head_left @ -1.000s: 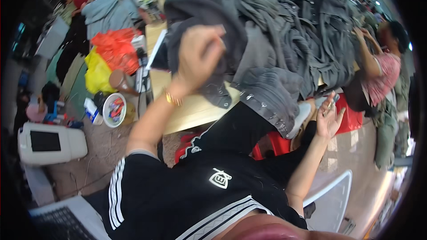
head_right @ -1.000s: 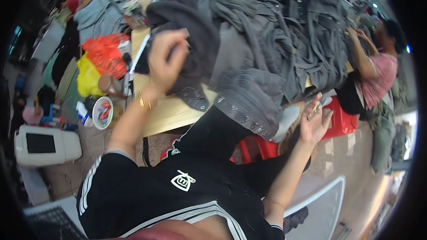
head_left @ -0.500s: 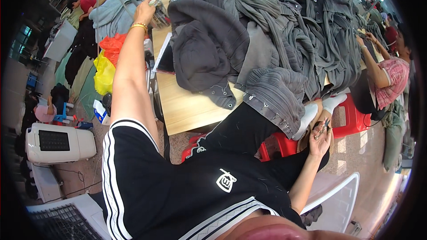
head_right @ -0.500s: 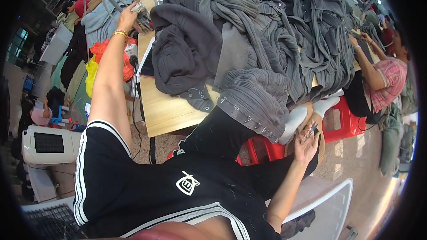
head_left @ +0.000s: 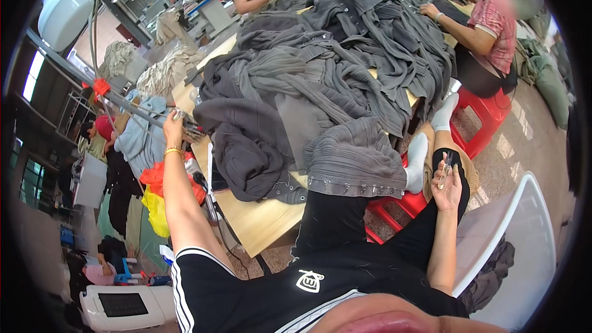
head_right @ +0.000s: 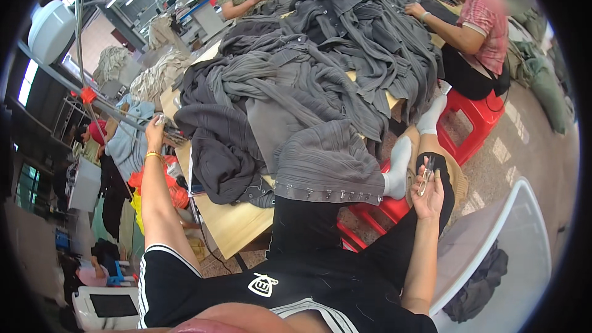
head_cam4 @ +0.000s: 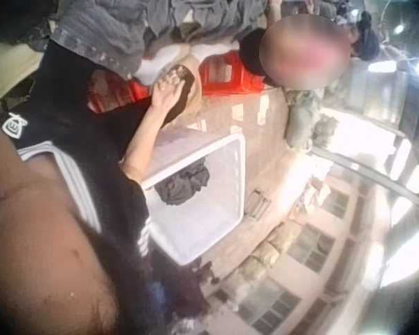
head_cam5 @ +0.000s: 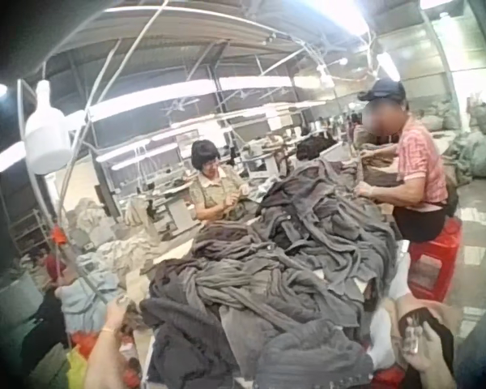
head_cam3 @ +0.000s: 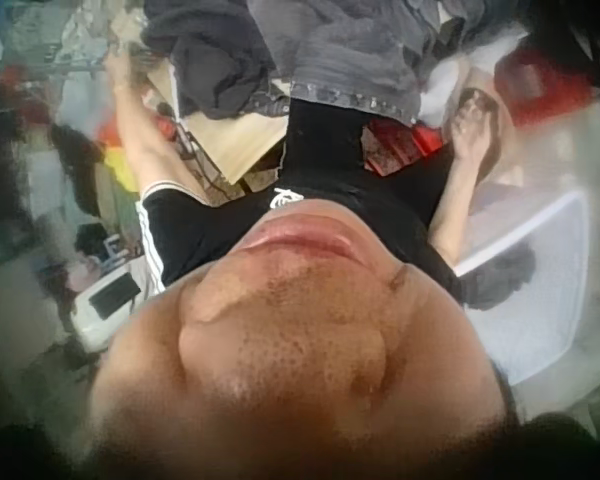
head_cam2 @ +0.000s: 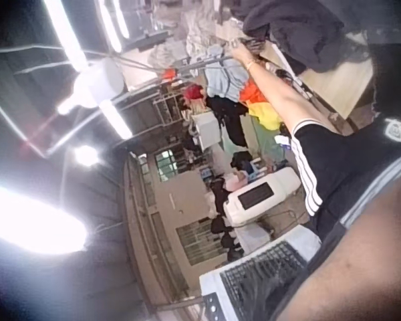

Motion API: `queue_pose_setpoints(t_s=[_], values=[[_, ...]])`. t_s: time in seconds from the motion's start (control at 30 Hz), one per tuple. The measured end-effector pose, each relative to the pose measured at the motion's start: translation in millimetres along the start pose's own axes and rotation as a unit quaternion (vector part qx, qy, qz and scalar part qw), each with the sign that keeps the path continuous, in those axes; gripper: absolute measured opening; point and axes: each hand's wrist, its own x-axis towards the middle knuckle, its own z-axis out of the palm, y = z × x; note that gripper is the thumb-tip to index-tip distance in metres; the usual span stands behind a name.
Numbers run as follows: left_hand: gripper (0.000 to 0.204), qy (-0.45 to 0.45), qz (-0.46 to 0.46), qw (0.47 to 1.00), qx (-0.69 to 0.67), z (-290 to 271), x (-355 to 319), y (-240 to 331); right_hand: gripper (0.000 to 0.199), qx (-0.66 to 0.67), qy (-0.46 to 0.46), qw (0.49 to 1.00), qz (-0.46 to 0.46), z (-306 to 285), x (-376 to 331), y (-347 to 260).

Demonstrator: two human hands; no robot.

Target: Trimming excess threads and fabric components using hand-held snips.

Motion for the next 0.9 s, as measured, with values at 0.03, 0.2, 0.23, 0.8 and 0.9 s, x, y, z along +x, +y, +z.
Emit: queue_pose_setpoints(t_s=[0.03,0.2,0.23,0.8,0.9], values=[[0.048,0.046,0.045,0.998,0.004,-15,13,-10,0.046,0.010,0.000,1.000,0.011,2,3,4],[0.052,0.082,0.151,0.973,0.151,-27,47,-26,0.045,0.020,-0.003,0.999,0.026,3,2,7],[0.053,0.023,0.152,0.987,0.055,24,22,-2,0.045,-0.007,0.019,1.000,0.000,-3,-10,-6],[0.055,0.070,0.234,0.958,0.152,43,109,-102,0.046,-0.041,0.037,0.998,0.031,-5,3,7],[0.061,0.073,0.217,0.967,0.111,54,104,-97,0.044,-0.048,0.029,0.998,0.034,-2,3,3]])
